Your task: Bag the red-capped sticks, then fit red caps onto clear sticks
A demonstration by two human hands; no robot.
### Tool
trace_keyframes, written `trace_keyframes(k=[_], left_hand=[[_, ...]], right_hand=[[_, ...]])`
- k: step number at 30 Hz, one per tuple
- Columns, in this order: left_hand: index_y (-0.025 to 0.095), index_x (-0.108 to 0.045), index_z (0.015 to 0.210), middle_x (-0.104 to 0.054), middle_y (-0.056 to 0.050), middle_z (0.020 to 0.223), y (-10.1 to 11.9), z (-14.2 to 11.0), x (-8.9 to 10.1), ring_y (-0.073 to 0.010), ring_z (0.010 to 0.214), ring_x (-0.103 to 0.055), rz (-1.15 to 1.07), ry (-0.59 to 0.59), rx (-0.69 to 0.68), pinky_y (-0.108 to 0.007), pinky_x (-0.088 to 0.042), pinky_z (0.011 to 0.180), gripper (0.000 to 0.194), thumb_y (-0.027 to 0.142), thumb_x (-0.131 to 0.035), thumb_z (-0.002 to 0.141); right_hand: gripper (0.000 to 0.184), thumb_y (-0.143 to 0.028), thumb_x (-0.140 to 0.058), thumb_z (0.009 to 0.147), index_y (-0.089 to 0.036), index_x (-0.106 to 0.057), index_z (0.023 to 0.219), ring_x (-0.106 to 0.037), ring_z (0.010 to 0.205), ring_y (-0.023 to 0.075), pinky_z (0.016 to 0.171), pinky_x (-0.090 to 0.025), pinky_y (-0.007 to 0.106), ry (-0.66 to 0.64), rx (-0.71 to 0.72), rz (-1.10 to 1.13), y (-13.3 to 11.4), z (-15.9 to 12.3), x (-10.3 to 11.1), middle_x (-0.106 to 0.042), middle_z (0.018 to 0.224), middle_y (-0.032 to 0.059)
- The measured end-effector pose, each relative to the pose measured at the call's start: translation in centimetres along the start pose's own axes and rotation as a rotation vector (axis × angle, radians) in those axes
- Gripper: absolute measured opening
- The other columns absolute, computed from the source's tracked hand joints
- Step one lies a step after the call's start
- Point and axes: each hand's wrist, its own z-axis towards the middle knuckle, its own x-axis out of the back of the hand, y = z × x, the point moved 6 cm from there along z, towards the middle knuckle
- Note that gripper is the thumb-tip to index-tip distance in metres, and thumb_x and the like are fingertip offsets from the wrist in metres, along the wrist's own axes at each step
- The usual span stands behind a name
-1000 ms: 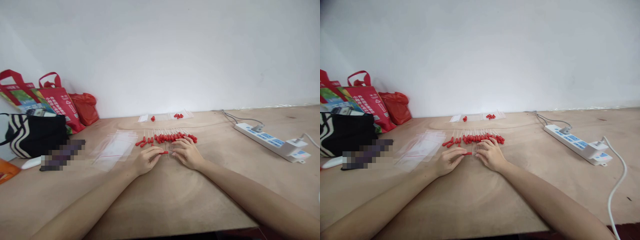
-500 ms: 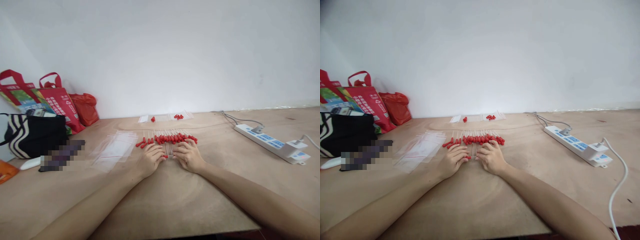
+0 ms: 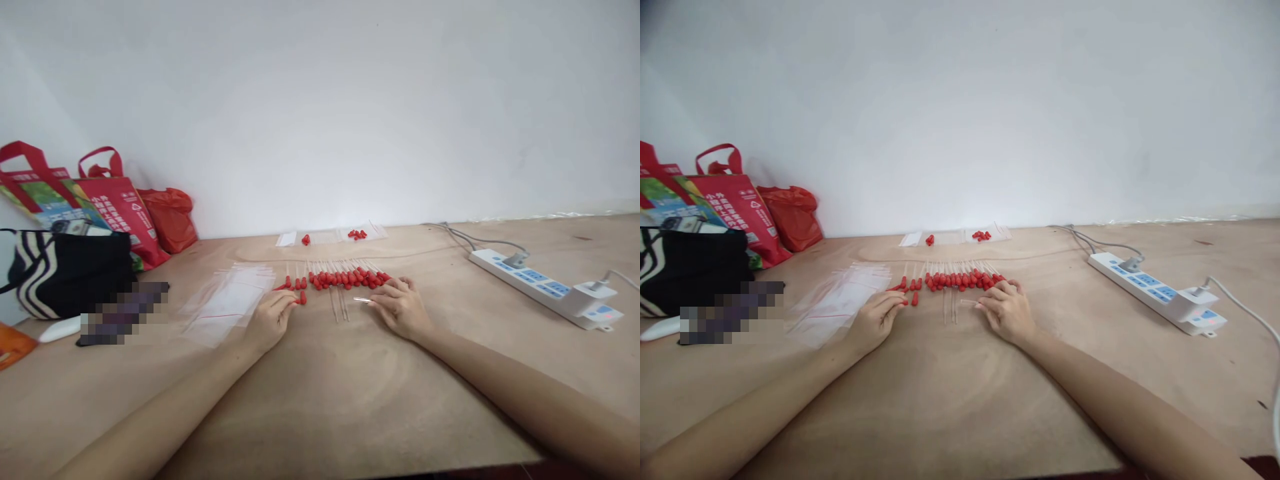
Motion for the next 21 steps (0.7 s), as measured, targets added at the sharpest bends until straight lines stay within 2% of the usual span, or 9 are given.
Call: trace_keyframes(k=[3,5,9,12,14,18,21], left_hand=[[0.018,-0.059,0.089,-0.059,-0.005,0.086,-0.7,0.2,0.4,-0.0146,0.081,-0.057,-0.023,0.062,0.054,-0.028,-0.048,0.075,0.019,0.024,-0.041,0.085],[0.017,-0.059,0.092,-0.055,-0.006,0.087,-1.4,0.6,0.6,-0.0145,0.081,-0.056,0.009,0.123,0.119,-0.028,-0.048,0.074,0.021,0.023,-0.041,0.084],[0.014,-0.059,0.097,-0.052,-0.007,0.087,-5.1,0.8,1.4,-0.0155,0.076,-0.056,0.090,0.177,0.388,-0.028,-0.049,0.070,0.026,0.020,-0.043,0.078],[0.013,-0.057,0.101,-0.055,-0.005,0.081,-8.2,0.2,1.9,-0.0139,0.064,-0.056,0.087,0.151,0.590,-0.027,-0.049,0.063,0.031,0.023,-0.047,0.073],[0.013,-0.056,0.100,-0.057,-0.004,0.077,-9.5,-0.1,2.0,-0.0144,0.063,-0.056,0.093,0.118,0.667,-0.027,-0.049,0.063,0.033,0.028,-0.050,0.071],[0.014,-0.057,0.093,-0.060,-0.004,0.076,-10.0,-0.4,1.3,-0.0155,0.066,-0.058,0.076,0.000,0.714,-0.027,-0.049,0.065,0.031,0.032,-0.051,0.069],[0.014,-0.058,0.089,-0.063,-0.004,0.075,-9.4,-0.5,0.7,-0.0159,0.066,-0.060,0.033,-0.068,0.724,-0.026,-0.049,0.065,0.029,0.034,-0.050,0.070]], right_hand=[[0.022,-0.030,-0.044,0.085,-0.024,-0.065,0.087,-0.050,0.066,0.0123,0.074,-0.027,0.031,-0.005,-0.028,-0.001,0.3,-0.1,-0.3,-0.063,0.068,0.0002],[0.024,-0.025,-0.041,0.086,-0.022,-0.063,0.096,-0.050,0.065,0.0121,0.071,-0.027,0.030,-0.010,-0.033,-0.003,-0.2,0.1,-0.7,-0.063,0.068,0.0012],[0.028,-0.015,-0.040,0.081,-0.017,-0.058,0.103,-0.053,0.071,0.0130,0.072,-0.027,0.030,-0.031,-0.052,0.046,-0.9,0.5,-1.6,-0.065,0.078,0.0031],[0.019,-0.017,-0.044,0.079,-0.018,-0.062,0.087,-0.053,0.066,0.0120,0.073,-0.026,0.030,0.012,-0.089,0.088,-1.0,0.9,-1.9,-0.064,0.070,0.0010],[0.016,-0.018,-0.046,0.077,-0.019,-0.062,0.076,-0.052,0.061,0.0111,0.074,-0.025,0.031,0.064,-0.117,0.085,-1.0,1.4,-2.2,-0.063,0.064,-0.0002],[0.014,-0.018,-0.050,0.074,-0.019,-0.062,0.068,-0.050,0.059,0.0103,0.074,-0.023,0.032,0.131,-0.159,0.063,-1.4,2.3,-3.0,-0.062,0.059,-0.0016],[0.014,-0.018,-0.050,0.073,-0.020,-0.063,0.067,-0.049,0.061,0.0109,0.076,-0.022,0.033,0.092,-0.156,0.051,-1.8,2.9,-3.8,-0.061,0.058,-0.0017]])
